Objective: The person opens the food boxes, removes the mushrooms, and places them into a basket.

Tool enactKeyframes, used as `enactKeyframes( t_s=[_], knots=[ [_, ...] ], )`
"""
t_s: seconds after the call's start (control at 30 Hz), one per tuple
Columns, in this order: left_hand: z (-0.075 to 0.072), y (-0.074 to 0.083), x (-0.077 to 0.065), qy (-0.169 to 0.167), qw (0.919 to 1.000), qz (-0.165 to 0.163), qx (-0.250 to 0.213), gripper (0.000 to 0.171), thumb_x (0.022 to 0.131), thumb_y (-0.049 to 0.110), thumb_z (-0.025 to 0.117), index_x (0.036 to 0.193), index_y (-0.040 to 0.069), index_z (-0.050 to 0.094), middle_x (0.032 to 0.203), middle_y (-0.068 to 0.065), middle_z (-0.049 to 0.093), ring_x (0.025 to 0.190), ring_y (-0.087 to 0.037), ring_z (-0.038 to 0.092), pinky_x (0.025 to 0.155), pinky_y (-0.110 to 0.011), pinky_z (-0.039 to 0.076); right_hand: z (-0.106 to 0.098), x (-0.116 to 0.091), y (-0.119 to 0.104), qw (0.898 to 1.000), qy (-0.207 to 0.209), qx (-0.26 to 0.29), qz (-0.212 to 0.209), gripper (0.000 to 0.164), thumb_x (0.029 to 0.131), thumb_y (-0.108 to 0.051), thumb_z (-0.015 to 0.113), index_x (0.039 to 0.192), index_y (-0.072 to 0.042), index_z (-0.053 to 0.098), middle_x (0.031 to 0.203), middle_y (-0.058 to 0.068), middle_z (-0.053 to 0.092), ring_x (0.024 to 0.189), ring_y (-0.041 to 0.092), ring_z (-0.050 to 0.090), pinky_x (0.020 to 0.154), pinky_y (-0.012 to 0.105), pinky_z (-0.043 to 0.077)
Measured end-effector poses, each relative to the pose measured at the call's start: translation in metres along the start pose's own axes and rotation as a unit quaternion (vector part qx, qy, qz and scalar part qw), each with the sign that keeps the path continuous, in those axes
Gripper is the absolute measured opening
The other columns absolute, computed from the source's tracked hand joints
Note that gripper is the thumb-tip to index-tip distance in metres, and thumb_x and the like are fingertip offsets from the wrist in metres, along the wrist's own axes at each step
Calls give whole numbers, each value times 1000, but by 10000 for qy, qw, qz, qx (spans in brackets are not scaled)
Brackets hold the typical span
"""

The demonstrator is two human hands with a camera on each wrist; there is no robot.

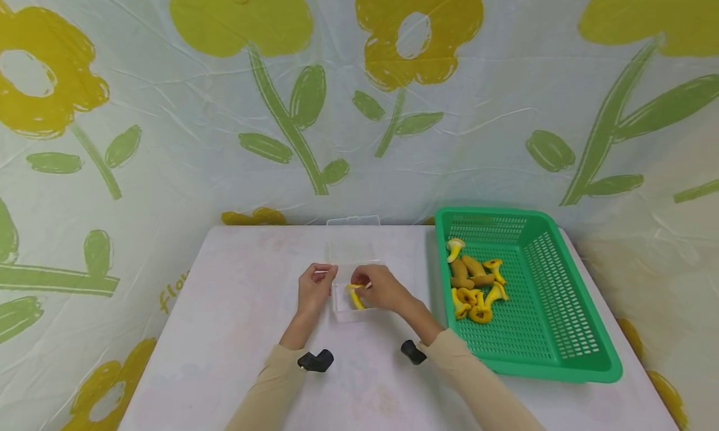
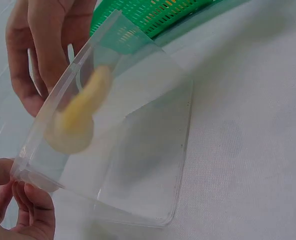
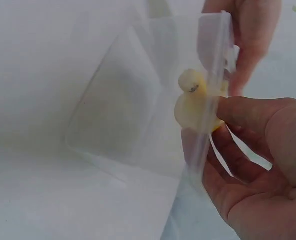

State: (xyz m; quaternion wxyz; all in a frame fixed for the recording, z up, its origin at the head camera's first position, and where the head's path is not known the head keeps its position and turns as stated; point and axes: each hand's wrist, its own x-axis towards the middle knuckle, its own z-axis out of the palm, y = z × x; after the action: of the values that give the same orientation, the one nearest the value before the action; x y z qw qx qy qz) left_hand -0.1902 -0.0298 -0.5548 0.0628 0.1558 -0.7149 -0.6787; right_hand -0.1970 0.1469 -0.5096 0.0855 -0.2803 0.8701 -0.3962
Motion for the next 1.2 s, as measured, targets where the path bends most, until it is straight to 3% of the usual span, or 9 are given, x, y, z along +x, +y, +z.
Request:
enactKeyframes(
  t_s=[0.37,0.53,0.7,0.9,1.2],
  knots=[
    [1,0,1,10,10000,10,-56,15,94,14,75,99,1,68,76,-4,62,53,-9,48,50,-19,42,-35,-15,-5,9989,312,285,188,11,94,-1,72,104,1,69,98,9,70,92,27,67,89,47,58],
    [1,1,1,-32,10000,-53,-41,16,95,15,75,100,2,68,78,-3,62,55,-10,49,51,-19,43,-57,-26,1,9965,512,633,178,13,96,-4,71,107,3,69,101,11,70,94,28,66,89,38,58],
    [1,1,1,12,9999,-57,-141,16,93,12,76,99,-1,69,79,-7,64,55,-9,48,50,-19,42,-85,-42,7,9917,583,994,566,20,99,-11,69,115,0,68,109,13,69,104,30,65,86,25,55],
    [-2,4,1,-25,9991,-98,-407,16,92,7,77,99,-4,69,78,-7,65,52,-8,46,48,-18,40,-117,-60,17,9867,917,943,957,28,100,-19,69,121,-1,67,114,16,69,106,29,64,84,27,54],
    [-3,5,5,-230,9974,-280,-629,18,90,5,78,98,-7,67,73,-1,61,51,-6,46,47,-16,40,-151,-87,35,9788,1473,833,1151,33,102,-23,67,124,1,64,113,17,68,98,8,66,81,20,53]
  ],
)
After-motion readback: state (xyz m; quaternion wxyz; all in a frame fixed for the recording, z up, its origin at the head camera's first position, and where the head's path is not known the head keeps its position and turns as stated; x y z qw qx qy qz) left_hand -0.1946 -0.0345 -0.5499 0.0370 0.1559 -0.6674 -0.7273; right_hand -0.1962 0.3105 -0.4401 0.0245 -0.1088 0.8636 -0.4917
